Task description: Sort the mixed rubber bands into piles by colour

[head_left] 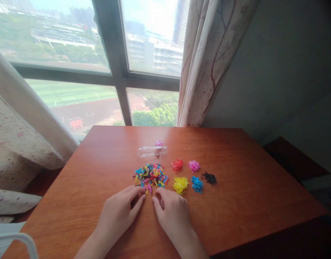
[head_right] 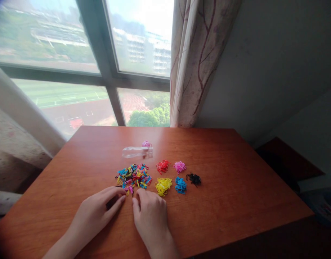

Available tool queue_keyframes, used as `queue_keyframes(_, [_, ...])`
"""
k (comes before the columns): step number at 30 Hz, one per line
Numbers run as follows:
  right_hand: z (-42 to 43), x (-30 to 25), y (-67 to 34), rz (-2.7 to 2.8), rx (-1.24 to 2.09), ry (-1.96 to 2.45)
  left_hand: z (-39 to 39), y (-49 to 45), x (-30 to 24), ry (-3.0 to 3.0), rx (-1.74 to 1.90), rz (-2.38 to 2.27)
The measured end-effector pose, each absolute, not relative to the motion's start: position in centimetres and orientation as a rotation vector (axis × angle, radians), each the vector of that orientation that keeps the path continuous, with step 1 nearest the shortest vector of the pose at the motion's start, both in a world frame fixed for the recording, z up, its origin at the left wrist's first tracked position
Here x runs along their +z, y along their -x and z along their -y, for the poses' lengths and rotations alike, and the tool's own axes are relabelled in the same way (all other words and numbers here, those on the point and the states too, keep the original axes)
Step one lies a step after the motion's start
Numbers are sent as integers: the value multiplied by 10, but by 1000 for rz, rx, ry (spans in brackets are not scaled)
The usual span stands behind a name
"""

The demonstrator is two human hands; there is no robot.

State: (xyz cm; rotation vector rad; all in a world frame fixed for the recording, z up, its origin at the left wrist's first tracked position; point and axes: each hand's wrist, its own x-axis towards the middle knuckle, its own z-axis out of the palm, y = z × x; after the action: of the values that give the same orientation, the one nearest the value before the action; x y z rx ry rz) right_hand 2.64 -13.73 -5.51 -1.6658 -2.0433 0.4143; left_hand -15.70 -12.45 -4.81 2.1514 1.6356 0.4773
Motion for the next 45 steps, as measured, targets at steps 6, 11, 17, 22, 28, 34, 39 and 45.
queue_keyframes(6, [137,-56,-15,2036,416,1623,125,156,-49,-2156,486,-1616])
queue_keyframes(11, [135,-56,-4,2079,394,1605,125,159,-53,-2134,509,-1648])
queue_keyframes(17, [130,-57,1,2083,314,1665,124,158,-51,-2134,531,-1642])
queue_keyframes(22, [130,-61,0,2073,279,1627,123,159,-50,-2137,540,-1638])
queue_keyframes(28, [133,-60,-5,2029,334,1595,124,159,-52,-2139,542,-1635])
queue_keyframes(34, [143,-57,-17,1986,359,1590,125,157,-47,-2142,530,-1641])
queue_keyframes(39, [153,-53,-34,1933,429,1596,126,156,-46,-2144,519,-1646])
queue_keyframes(45, [155,-53,-58,1859,414,1618,126,156,-47,-2150,502,-1655])
